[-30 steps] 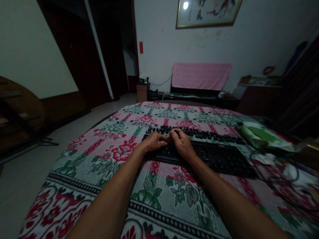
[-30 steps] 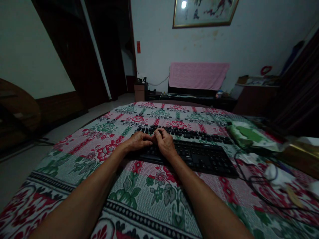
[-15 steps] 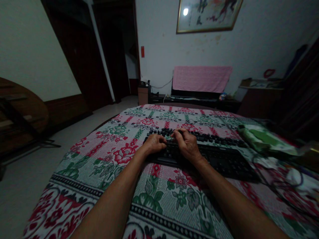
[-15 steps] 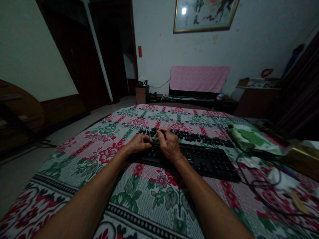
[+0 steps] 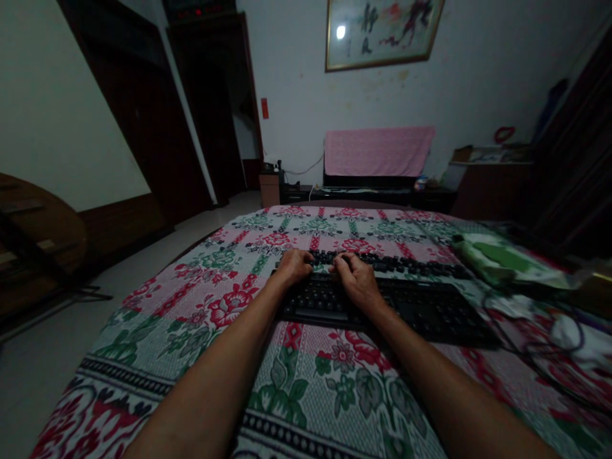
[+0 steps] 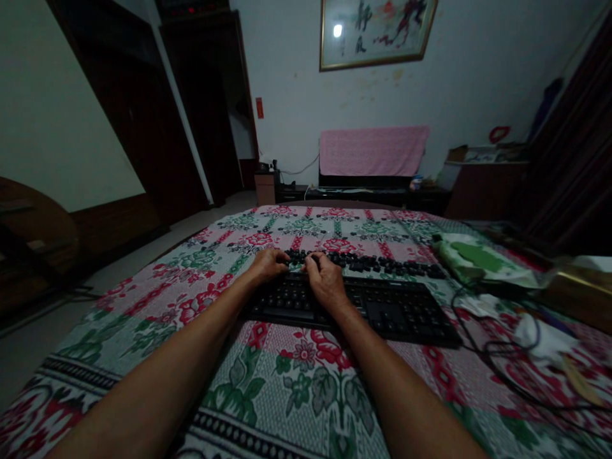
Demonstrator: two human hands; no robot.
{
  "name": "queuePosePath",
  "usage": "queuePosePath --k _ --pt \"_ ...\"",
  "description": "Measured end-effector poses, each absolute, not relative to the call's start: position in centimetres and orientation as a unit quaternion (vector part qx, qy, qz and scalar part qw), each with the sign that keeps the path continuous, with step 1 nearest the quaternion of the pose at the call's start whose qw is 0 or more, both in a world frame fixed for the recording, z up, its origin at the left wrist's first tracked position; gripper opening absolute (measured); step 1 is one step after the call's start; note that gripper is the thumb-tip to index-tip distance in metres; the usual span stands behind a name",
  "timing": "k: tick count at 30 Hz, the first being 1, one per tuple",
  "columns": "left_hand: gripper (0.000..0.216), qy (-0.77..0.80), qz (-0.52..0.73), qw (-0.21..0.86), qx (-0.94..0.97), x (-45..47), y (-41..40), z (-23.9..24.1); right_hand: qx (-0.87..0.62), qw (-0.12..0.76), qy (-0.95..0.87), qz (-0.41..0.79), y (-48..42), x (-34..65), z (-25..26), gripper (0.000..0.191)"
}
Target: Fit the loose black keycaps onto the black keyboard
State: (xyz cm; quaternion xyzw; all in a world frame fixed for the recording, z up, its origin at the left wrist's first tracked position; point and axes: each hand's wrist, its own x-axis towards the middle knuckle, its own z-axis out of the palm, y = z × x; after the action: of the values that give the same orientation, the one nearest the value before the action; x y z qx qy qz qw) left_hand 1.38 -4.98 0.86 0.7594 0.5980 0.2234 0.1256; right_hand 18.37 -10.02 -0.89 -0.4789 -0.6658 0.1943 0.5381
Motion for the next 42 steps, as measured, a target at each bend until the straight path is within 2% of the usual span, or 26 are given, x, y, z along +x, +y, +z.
queuePosePath --k 7,14,23,27,35,42 --pt "0.037 0.605 0.147 0.156 0.767 2.1 -2.5 0.6 -0.471 0.545 -0.667 0.191 -10.0 18.3 -1.0 0.026" --pt "0.039 0.569 0.181 0.190 0.779 1.5 -1.9 0.0 -0.467 0.546 -0.668 0.195 -10.2 18.2 -0.6 0.023" --pt "0.029 0.630 0.251 0.115 0.726 0.0 -3.3 0.9 -0.464 0.546 -0.663 0.216 -10.0 18.3 -1.1 0.027" --pt "0.026 0.623 0.239 0.094 0.739 -0.4 -3.9 1.2 -0.468 0.542 -0.665 0.213 -9.9 18.3 -1.1 0.028" --pt "0.027 0.608 0.235 0.137 0.746 0.1 -6.2 1.1 -0.442 0.555 -0.652 0.267 -9.8 18.5 -0.6 0.032" --pt "0.029 0.587 0.207 0.122 0.773 -0.1 -7.5 1.0 -0.407 0.505 -0.699 0.302 -10.6 17.9 0.0 0.028"
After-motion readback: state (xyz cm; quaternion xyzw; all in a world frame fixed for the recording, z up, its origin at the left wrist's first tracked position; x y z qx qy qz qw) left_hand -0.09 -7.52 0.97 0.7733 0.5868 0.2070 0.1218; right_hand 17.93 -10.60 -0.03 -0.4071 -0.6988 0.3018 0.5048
